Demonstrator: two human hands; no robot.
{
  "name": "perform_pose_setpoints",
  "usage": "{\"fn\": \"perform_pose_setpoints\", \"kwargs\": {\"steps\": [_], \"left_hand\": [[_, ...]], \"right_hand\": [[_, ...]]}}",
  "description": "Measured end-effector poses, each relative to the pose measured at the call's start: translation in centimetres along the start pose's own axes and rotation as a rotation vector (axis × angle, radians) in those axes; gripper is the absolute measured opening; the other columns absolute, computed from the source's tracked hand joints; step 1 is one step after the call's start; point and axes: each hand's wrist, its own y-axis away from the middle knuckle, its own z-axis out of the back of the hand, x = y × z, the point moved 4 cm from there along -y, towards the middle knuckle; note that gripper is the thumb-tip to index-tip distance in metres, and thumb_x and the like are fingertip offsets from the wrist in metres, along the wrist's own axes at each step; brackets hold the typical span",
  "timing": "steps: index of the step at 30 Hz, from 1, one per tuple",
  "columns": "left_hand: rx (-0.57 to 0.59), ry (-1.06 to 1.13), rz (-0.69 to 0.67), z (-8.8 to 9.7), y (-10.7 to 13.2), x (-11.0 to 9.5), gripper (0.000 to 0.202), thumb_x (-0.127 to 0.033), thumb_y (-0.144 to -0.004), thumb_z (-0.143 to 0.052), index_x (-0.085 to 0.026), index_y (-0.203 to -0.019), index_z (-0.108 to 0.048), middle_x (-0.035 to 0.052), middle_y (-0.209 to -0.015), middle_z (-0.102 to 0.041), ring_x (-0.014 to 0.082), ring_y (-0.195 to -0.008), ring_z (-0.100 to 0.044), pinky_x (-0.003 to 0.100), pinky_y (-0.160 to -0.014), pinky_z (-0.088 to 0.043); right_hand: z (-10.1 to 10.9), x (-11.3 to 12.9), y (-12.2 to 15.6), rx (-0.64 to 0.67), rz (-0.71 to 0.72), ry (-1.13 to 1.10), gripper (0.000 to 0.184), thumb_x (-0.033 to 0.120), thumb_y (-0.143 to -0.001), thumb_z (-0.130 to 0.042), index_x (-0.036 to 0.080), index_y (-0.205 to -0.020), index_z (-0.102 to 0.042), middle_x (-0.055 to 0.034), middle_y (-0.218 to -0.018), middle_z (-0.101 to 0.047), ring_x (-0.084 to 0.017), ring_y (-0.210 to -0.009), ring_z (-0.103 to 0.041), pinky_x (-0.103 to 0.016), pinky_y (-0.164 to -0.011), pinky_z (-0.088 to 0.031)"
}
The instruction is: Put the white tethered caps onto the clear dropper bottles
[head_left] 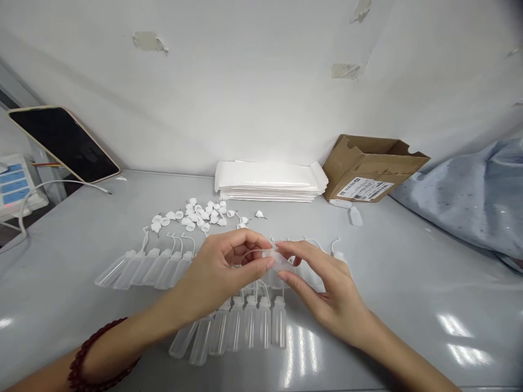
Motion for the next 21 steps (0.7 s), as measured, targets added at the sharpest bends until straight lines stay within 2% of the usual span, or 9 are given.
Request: {"fn": "perform_pose_setpoints", "kwargs": {"steps": [3,7,13,18,21], "left_hand": [[0.098,0.117,0.126,-0.1,-0.1,0.2,0.012,-0.03,-0.079,-0.069,-0.021,-0.088,-0.067,-0.0028,-0.07,-0.057,0.0103,-0.062,-0.052,0.02,-0.054,-0.048],[0.196,0.293,0.198,-0.6,-0.1,0.4,0.01,-0.028,-0.077,-0.072,-0.021,-0.084,-0.067,-0.0023,-0.078,-0.06,0.0084,-0.06,-0.051,0.02,-0.054,-0.048],[0.137,0.409,0.199,-1.2,0.1,1.0,0.01,-0.027,-0.075,-0.073,-0.022,-0.083,-0.068,-0.0024,-0.076,-0.062,0.0075,-0.06,-0.051,0.02,-0.058,-0.048],[0.057,0.396,0.185,-1.2,0.1,1.2,0.016,-0.029,-0.073,-0.075,-0.021,-0.086,-0.071,-0.0023,-0.073,-0.061,0.0095,-0.062,-0.054,0.023,-0.061,-0.05],[0.088,0.305,0.154,-1.1,0.1,0.9,0.018,-0.032,-0.077,-0.071,-0.024,-0.093,-0.071,-0.0019,-0.078,-0.064,0.0121,-0.069,-0.059,0.026,-0.067,-0.053]], "right_hand": [[-0.2,0.3,0.0,0.029,0.056,-0.044,0.045,0.007,-0.088,-0.054,0.026,-0.128,-0.05,-0.005,-0.109,-0.065,-0.018,-0.094,-0.061,-0.033,-0.078,-0.054],[-0.4,0.4,0.1,0.002,0.06,-0.057,0.047,0.006,-0.086,-0.056,0.027,-0.127,-0.05,-0.0048,-0.107,-0.066,-0.018,-0.09,-0.062,-0.033,-0.075,-0.054],[-0.8,0.0,0.3,-0.055,-0.069,-0.183,0.039,0.012,-0.085,-0.061,0.026,-0.121,-0.057,-0.0037,-0.095,-0.066,-0.017,-0.08,-0.06,-0.033,-0.069,-0.054],[-1.0,-0.3,0.6,-0.107,-0.204,-0.407,0.042,0.014,-0.083,-0.064,0.032,-0.121,-0.06,-0.0024,-0.098,-0.066,-0.016,-0.082,-0.064,-0.031,-0.068,-0.057],[-1.1,-0.5,0.6,-0.136,-0.254,-0.491,0.041,0.013,-0.082,-0.066,0.034,-0.117,-0.063,-0.0016,-0.098,-0.067,-0.016,-0.083,-0.065,-0.028,-0.066,-0.058]]}}
